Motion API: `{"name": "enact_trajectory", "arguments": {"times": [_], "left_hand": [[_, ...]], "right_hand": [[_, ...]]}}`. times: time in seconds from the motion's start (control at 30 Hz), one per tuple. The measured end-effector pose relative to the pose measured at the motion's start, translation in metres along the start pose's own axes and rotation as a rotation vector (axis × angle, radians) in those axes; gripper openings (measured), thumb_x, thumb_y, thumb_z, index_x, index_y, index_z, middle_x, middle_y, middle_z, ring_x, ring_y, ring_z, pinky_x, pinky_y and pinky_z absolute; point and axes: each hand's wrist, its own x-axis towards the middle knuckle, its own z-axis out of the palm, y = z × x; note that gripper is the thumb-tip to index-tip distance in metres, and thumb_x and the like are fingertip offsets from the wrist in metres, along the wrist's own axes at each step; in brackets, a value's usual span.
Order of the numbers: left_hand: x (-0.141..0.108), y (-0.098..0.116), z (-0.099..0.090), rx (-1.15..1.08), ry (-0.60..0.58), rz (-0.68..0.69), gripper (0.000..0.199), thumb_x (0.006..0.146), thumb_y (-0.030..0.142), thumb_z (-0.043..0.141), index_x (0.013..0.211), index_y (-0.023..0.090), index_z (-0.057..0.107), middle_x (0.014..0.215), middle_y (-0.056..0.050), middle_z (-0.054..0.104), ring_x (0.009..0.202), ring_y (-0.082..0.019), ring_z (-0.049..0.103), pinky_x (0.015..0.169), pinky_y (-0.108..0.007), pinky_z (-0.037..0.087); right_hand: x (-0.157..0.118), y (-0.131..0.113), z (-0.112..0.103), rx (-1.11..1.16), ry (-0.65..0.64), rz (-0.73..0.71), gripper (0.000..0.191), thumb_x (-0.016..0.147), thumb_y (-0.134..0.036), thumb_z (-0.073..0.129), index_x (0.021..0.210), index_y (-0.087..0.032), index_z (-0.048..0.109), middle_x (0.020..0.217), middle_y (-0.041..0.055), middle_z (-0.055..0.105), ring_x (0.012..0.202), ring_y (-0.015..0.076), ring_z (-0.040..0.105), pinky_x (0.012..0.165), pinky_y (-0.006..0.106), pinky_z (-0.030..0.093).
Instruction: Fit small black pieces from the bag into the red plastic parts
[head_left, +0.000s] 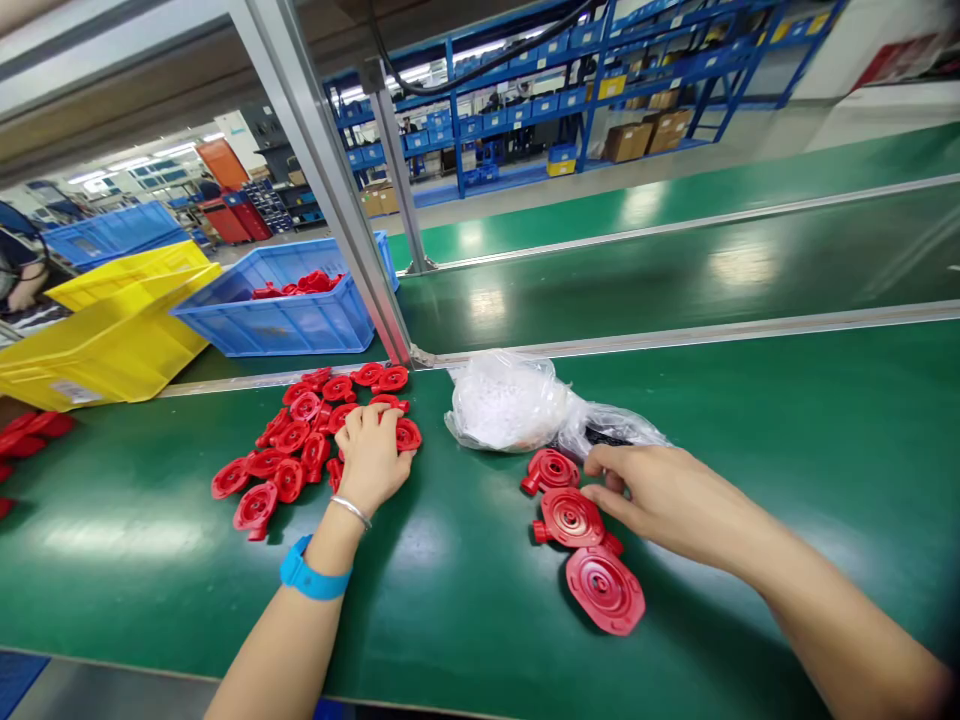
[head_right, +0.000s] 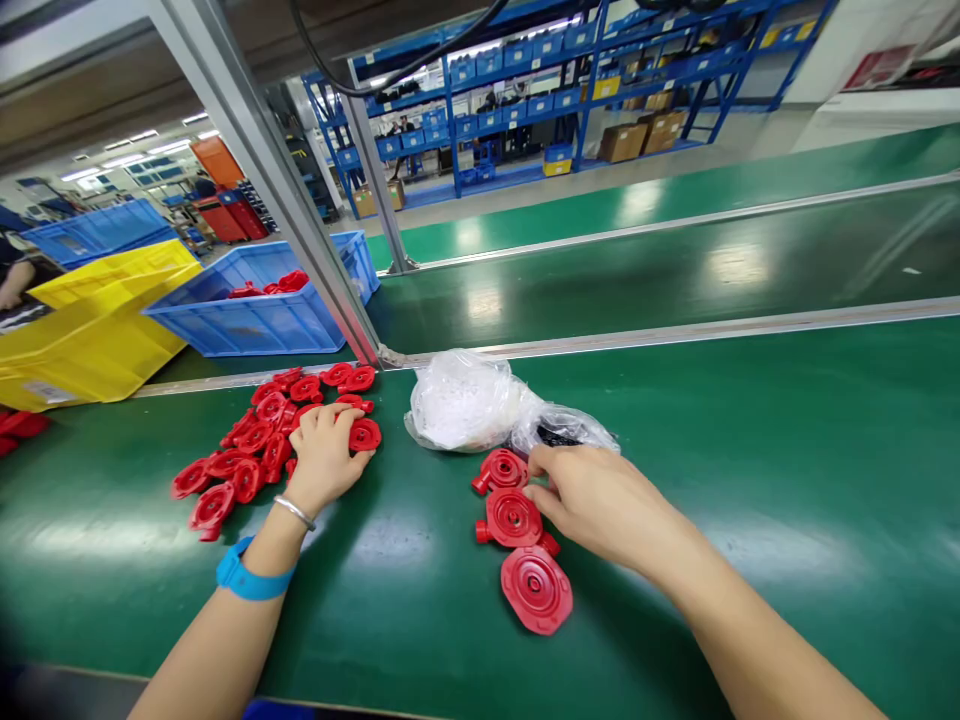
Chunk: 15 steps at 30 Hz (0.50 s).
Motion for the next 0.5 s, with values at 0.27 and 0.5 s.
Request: {"name": "enact_trajectory", "arguments": {"times": [0.27,0.5], "left_hand": [[-0.029,0.045,-0.002,-0.339,0.123,0.307,0.035,0.082,0.025,0.06,0.117,0.02,0.058,0.123,-0.011,0.056,0.115,-0.029,0.045,0.099,-0.048,0.036],[-0.041,0.069,0.005,-0.579,-0.024,0.49,0.026,0.09,0.025,0.053,0.115,0.018,0.059,0.11,-0.009,0.062,0.105,-0.023,0.05,0.095,-0.04,0.042]], "right_hand": [[0.003,-0.025,0.02,0.115,-0.029,-0.094,0.04,0.089,-0.024,0.045,0.128,-0.015,0.053,0.093,0.011,0.07,0.085,0.0258,0.067,0.069,0.031,0.044],[0.004,-0.017,0.017,0.206,0.066,-0.212,0.036,0.089,-0.03,0.048,0.121,-0.021,0.061,0.1,0.0071,0.07,0.085,0.0208,0.066,0.073,0.028,0.047]]}}
